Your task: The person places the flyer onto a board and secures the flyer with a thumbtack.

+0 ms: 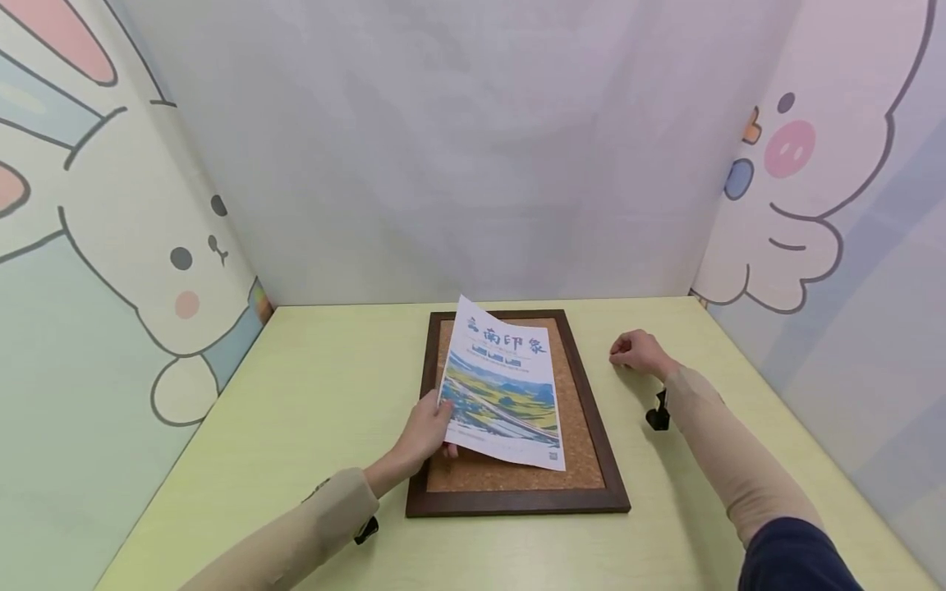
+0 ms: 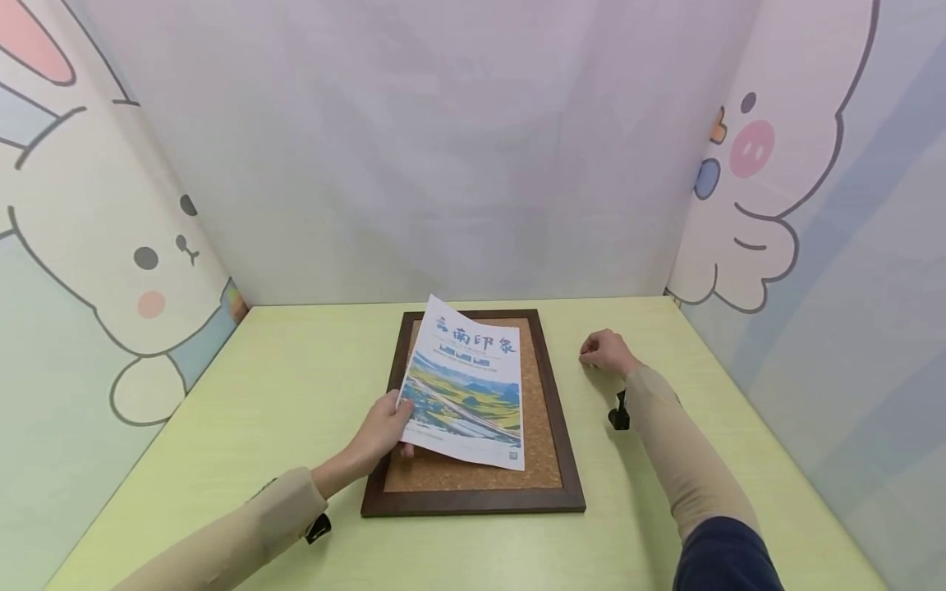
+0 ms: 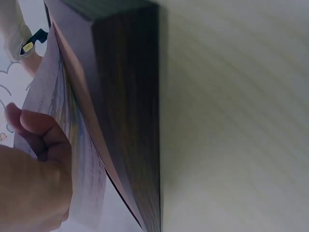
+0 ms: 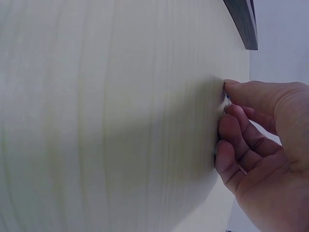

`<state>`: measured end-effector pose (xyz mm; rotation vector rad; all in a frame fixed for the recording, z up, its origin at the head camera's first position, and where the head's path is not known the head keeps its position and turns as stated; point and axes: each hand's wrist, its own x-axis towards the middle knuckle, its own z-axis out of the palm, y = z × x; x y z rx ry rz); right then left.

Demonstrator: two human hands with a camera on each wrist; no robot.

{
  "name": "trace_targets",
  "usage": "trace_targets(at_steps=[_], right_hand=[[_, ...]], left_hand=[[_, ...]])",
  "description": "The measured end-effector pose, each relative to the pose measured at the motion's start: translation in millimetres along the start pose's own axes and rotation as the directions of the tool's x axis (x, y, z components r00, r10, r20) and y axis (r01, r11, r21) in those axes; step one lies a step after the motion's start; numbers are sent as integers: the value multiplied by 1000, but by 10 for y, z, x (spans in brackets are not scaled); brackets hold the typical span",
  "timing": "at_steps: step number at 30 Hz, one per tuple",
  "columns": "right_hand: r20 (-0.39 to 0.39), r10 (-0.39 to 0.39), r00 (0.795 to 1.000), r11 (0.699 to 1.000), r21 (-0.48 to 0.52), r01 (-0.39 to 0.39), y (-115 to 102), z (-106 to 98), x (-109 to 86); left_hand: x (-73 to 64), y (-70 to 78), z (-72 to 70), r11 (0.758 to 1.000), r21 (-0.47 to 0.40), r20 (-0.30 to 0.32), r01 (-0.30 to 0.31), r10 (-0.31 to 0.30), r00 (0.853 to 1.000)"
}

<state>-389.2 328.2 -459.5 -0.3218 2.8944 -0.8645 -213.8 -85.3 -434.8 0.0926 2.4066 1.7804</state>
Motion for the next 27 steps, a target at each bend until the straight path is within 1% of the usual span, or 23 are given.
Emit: trace_targets(at_steps=[8, 12, 14, 16, 17, 19, 20, 21, 22, 23, 25, 26, 27], right_hand=[[-1, -4, 1000, 1000, 9, 4, 7, 2, 2], [-12, 0, 1000, 1000, 4, 0, -1, 4, 3], [-19, -3, 1000, 1000, 3, 3, -10, -3, 9], [-23, -2, 1000, 1000, 5, 2, -18, -7, 14], [-22, -7, 1000, 1000, 7, 7, -21, -10, 12], [-23, -10, 1000, 1000, 10, 11, -30, -14, 6], [-24, -10, 1000, 1000, 11, 10, -31, -13, 5], [-24, -12, 1000, 1000, 12, 13, -33, -13, 0], [-22, -16, 1000, 1000, 15, 16, -35, -15, -6], [-22, -14, 1000, 1000, 20, 15, -36, -14, -7], [-19, 7, 1000, 999, 48, -6, -36, -17, -7], [-15, 19, 1000, 997, 72, -18, -39, -23, -3], [-11, 26, 1000, 995, 95, -25, -49, -31, 0]], left_hand=[[-18, -35, 96, 997, -60, 64, 49, -45, 997], [-46, -33, 108, 995, -86, 117, 59, -49, 992], [-63, -18, 90, 994, -86, 154, 69, -56, 987], [-72, -4, 58, 995, -56, 196, 82, -70, 978], [-74, 0, 37, 996, -19, 213, 83, -77, 974], [-67, 12, -16, 995, 79, 228, 63, -79, 970], [-58, 21, -46, 988, 150, 218, 43, -76, 973], [-46, 35, -78, 974, 226, 198, 20, -67, 978], [-29, 53, -111, 952, 307, 171, -7, -48, 984], [-8, 70, -145, 921, 388, 145, -27, -32, 989], [39, 113, -208, 856, 514, 105, -55, 1, 995], [67, 123, -233, 825, 561, 101, -74, 21, 995], [96, 127, -255, 800, 591, 112, -105, 47, 993]])
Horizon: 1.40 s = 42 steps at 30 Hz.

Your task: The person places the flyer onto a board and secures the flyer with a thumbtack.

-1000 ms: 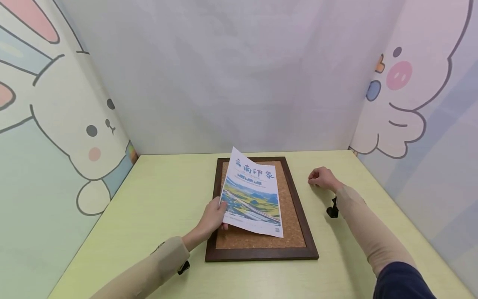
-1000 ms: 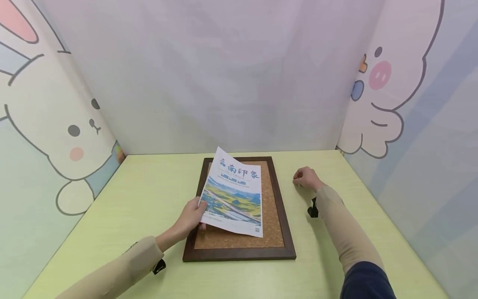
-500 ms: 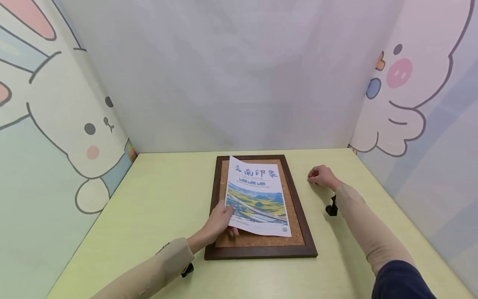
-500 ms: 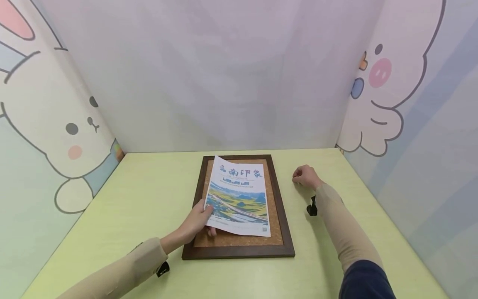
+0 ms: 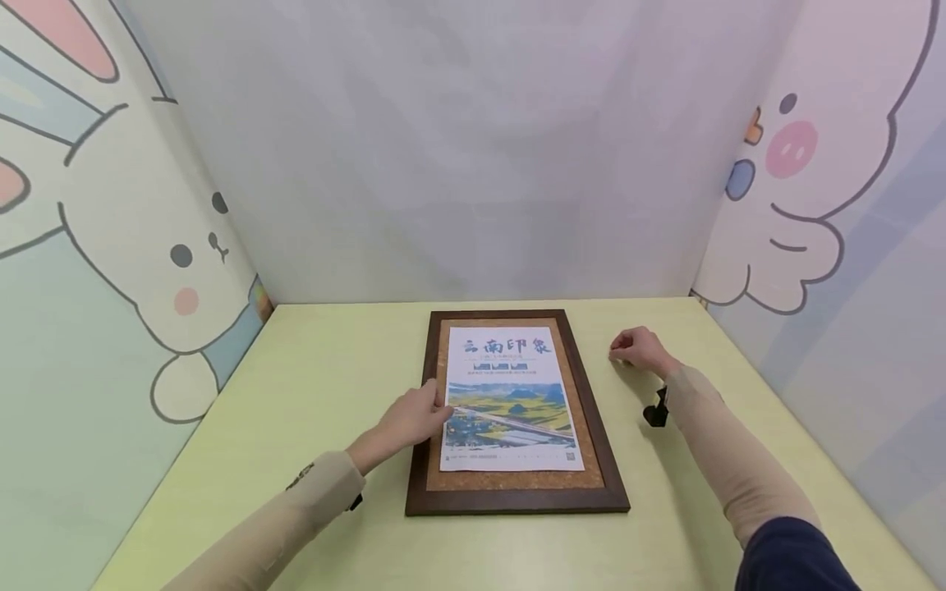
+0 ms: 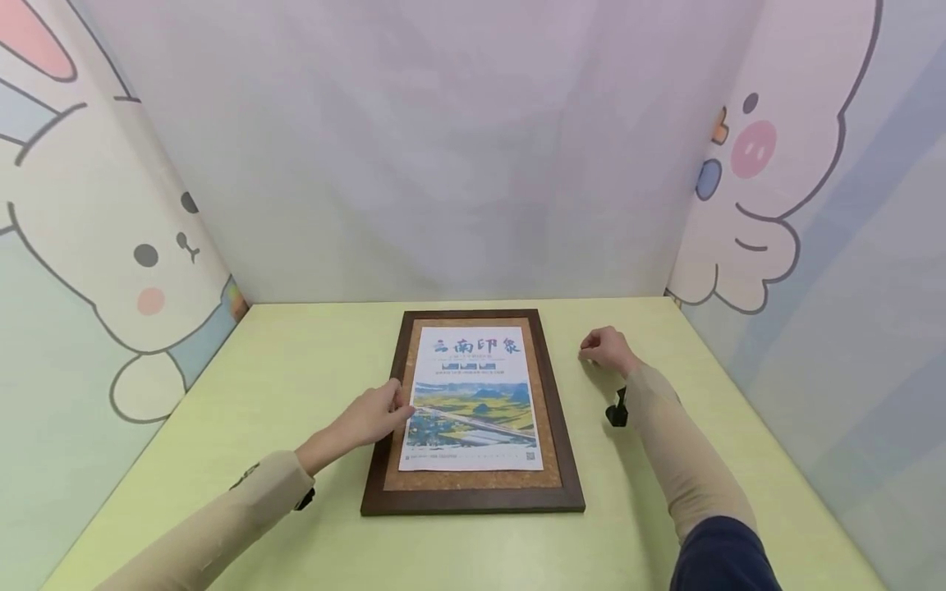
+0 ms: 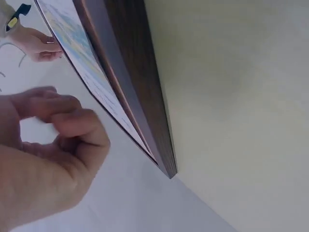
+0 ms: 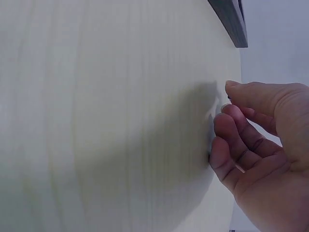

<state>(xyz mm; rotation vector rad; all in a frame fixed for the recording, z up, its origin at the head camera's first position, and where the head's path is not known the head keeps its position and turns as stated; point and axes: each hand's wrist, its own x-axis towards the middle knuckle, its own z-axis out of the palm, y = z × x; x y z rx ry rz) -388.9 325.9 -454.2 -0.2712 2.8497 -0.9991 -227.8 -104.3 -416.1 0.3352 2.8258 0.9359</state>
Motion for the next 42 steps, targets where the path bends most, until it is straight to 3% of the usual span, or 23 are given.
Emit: trace_targets(at_steps=[3, 7, 11, 14, 21, 29, 35, 42], right_hand=[[4, 35, 999, 996, 87, -35, -61, 7, 54], [-4, 28, 1000, 985, 170, -27, -212, 57, 179], [-16, -6, 1000, 980, 200, 9, -394, 129, 336], [-18, -31, 999, 976, 215, 35, -544, 191, 453], [-35, -44, 998, 968, 245, 51, -824, 381, 651], [-40, -53, 998, 970, 234, 61, -1069, 550, 804], [-21, -19, 1000, 973, 230, 23, -1253, 666, 852], [-2, 38, 999, 959, 280, -36, -1309, 787, 937]], left_hand=[[67, -57, -9, 987, 134, 22, -88, 86, 996], [111, -136, 38, 939, 275, 116, -209, 183, 976], [109, -187, 57, 921, 269, 250, -281, 216, 944], [99, -207, 70, 915, 260, 299, -309, 227, 927], [75, -249, 146, 899, 288, 345, -329, 223, 912], [80, -204, 157, 900, 297, 345, -320, 211, 915], [105, -200, 152, 892, 333, 353, -307, 185, 917], [106, -187, 142, 896, 322, 356, -306, 185, 916]])
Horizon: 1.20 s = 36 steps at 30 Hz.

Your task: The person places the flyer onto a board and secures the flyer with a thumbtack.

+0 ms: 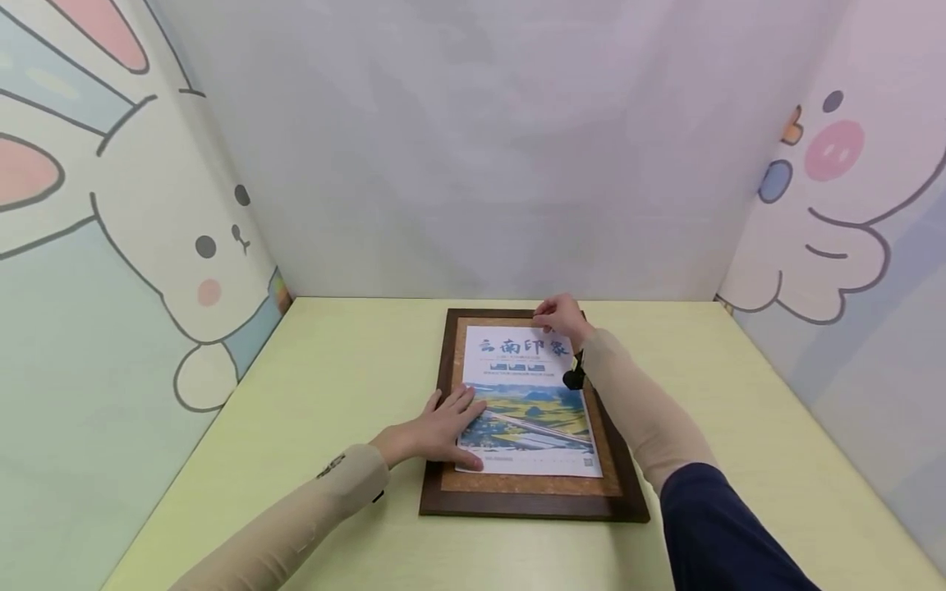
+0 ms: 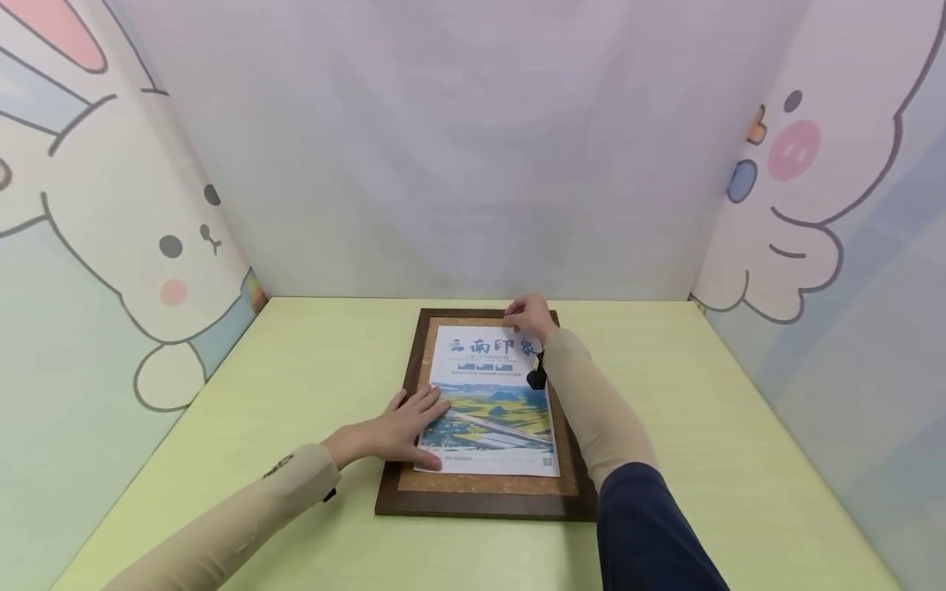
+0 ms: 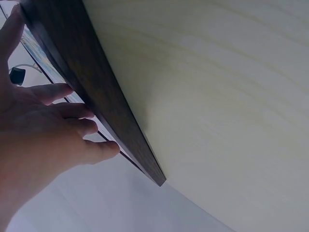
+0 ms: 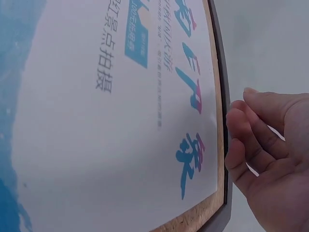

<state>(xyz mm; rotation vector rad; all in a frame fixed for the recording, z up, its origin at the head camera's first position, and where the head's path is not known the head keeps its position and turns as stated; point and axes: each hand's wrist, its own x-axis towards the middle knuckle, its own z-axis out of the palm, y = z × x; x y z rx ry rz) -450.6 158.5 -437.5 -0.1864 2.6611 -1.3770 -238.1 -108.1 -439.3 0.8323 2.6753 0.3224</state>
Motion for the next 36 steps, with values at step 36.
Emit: trace_targets(at_steps=[36], right_hand=[[87, -97, 991, 958, -262, 116, -90, 271, 107]], left_hand=[[-10, 26, -26, 1000, 2, 13, 14, -14, 1000]])
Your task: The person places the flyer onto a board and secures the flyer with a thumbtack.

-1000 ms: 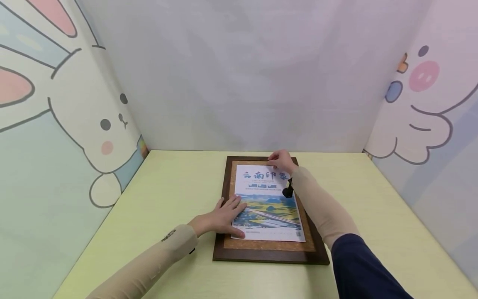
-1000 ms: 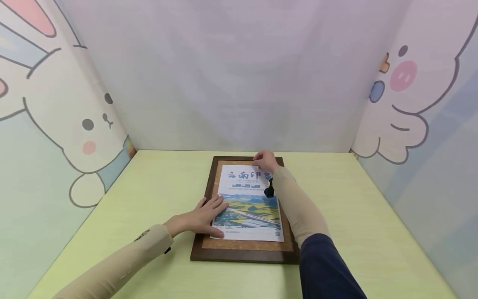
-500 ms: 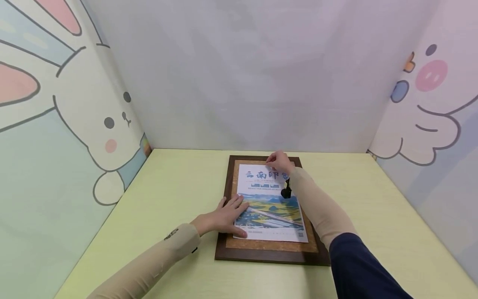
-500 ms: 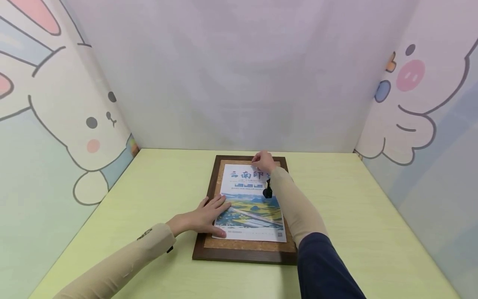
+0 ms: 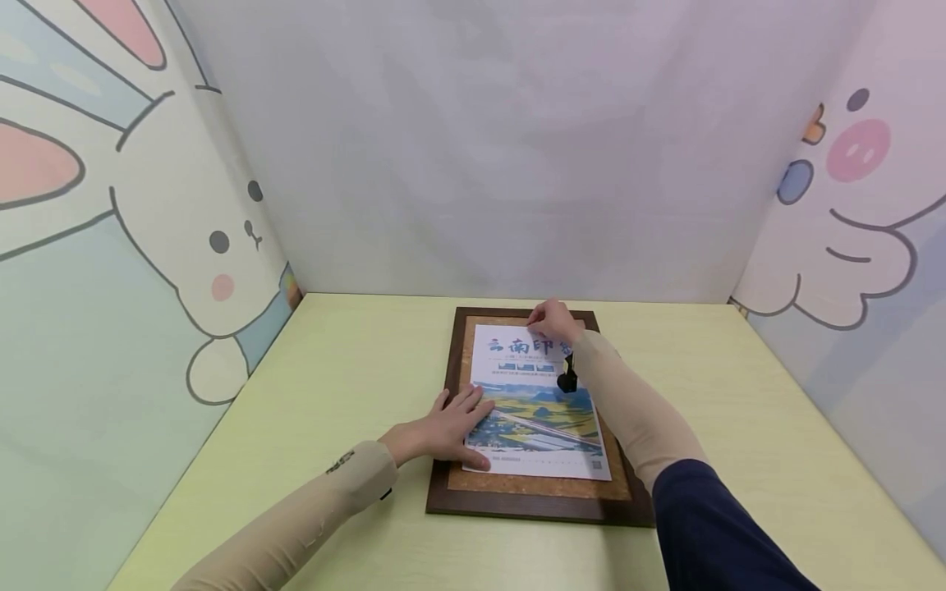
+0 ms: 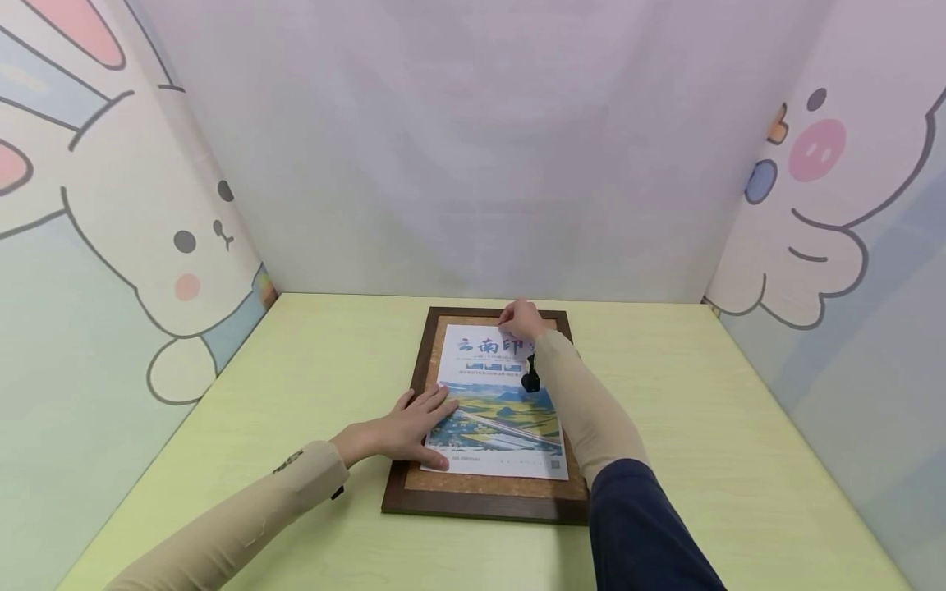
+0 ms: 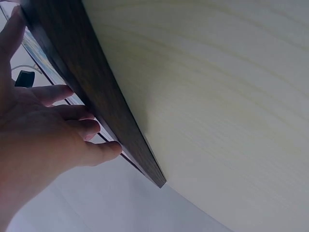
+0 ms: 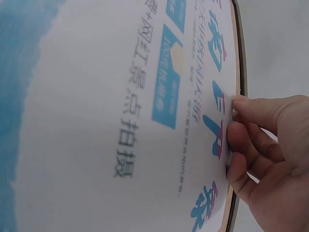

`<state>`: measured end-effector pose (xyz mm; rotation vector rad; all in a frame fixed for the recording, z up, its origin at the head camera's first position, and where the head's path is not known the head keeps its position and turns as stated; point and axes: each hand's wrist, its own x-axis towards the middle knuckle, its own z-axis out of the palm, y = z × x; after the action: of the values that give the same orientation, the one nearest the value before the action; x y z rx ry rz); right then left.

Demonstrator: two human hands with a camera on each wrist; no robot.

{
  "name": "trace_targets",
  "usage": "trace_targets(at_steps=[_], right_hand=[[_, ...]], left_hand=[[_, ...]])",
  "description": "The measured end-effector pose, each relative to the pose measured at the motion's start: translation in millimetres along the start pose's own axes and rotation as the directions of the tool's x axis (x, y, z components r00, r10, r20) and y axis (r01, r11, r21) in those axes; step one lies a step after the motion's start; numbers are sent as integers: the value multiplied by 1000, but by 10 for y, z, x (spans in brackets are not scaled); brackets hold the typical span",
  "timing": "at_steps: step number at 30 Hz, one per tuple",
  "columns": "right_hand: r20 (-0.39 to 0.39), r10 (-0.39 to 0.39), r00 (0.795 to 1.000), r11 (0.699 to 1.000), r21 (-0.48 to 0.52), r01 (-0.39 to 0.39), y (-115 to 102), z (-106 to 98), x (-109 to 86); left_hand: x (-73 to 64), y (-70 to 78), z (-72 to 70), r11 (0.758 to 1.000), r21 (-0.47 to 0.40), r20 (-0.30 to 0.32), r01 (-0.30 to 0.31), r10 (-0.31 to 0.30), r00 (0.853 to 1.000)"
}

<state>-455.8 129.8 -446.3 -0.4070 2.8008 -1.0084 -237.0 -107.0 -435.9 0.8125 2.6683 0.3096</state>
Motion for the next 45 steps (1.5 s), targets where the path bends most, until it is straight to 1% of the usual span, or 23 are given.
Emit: trace_targets(at_steps=[4, 11, 17, 20, 27, 34, 41, 45], right_hand=[[4, -3, 1000, 1000, -12, 4, 4, 16, 14], [7, 22, 1000, 999, -36, -22, -18, 33, 12], [11, -10, 1000, 994, -107, 11, -44, 30, 16], [17, -17, 1000, 992, -127, 19, -63, 20, 19], [24, 6, 1000, 993, -121, -4, -109, -1, 9], [30, -11, 999, 991, -130, 15, -144, -10, 3], [31, 13, 999, 994, -111, -9, -163, -11, 24], [35, 13, 999, 995, -96, -9, -147, -5, 40]], left_hand=[[4, -4, 6, 1000, 4, 3, 4, -4, 1000], [10, -15, 35, 1000, 0, 4, 8, -8, 1000], [23, -18, 68, 1000, 6, -1, 10, -10, 1000], [24, -11, 72, 1000, 6, -1, 11, -11, 1000], [13, 17, 50, 1000, 4, -3, 2, -2, 1000], [7, 25, 43, 1000, 12, -7, 7, -7, 1000], [16, 9, 39, 1000, 21, -8, 12, -12, 1000], [18, 10, 40, 1000, 17, -2, 15, -15, 1000]])
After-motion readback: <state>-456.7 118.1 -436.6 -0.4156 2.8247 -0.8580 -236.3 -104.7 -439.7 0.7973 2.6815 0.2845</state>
